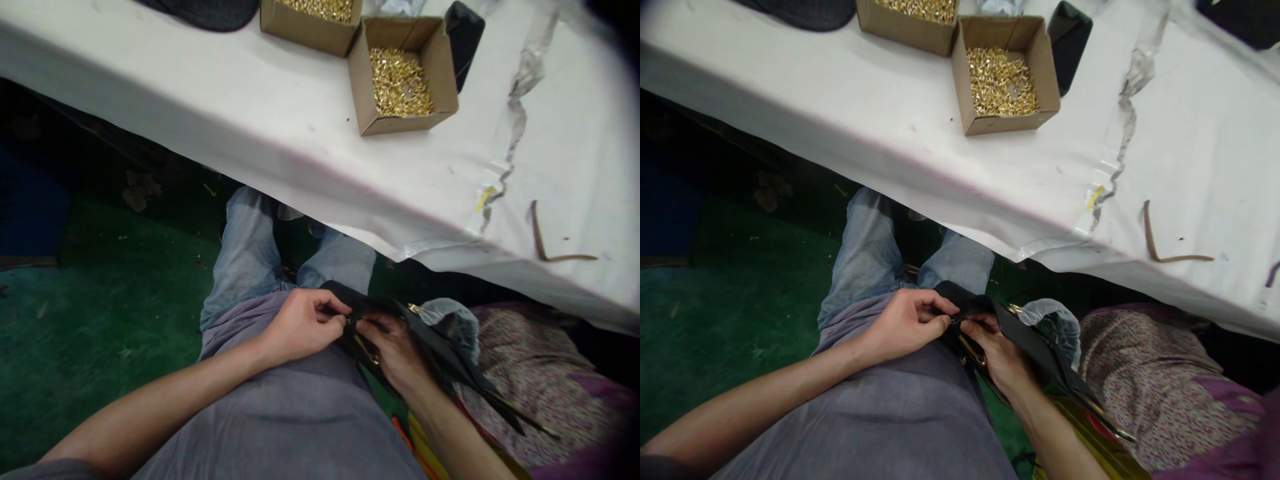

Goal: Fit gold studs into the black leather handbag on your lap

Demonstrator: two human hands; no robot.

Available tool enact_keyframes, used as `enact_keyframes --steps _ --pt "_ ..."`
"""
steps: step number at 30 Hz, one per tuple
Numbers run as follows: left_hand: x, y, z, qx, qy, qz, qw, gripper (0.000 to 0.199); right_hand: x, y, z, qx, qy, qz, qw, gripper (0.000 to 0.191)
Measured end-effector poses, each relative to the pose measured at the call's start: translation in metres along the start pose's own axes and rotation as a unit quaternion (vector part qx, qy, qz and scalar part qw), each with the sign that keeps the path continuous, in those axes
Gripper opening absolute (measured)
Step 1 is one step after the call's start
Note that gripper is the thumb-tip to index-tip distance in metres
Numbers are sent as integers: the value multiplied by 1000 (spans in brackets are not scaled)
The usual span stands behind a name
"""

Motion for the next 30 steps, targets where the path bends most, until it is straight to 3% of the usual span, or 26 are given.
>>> enact_keyframes --steps 11,17,30 --pt "1 -2 -1 -77 -13 0 997 22 -10 -2 6 -54 -49 74 995 47" --pt "3 -2 -1 -80 -28 14 996 13 -11 2 8 -72 -33 81 994 45" --pt "4 -3 -3 -125 -16 55 990 18 -21 -10 1 -41 1 74 996 43"
Point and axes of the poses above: each hand's wrist, its own z-axis towards the middle knuckle, its own x-axis out of the back of the hand, y = z × x, the point moved 3 cm from there along z, towards the middle knuckle, and after that the axes turned 14 degrees about -z, right-handed, at the moved point
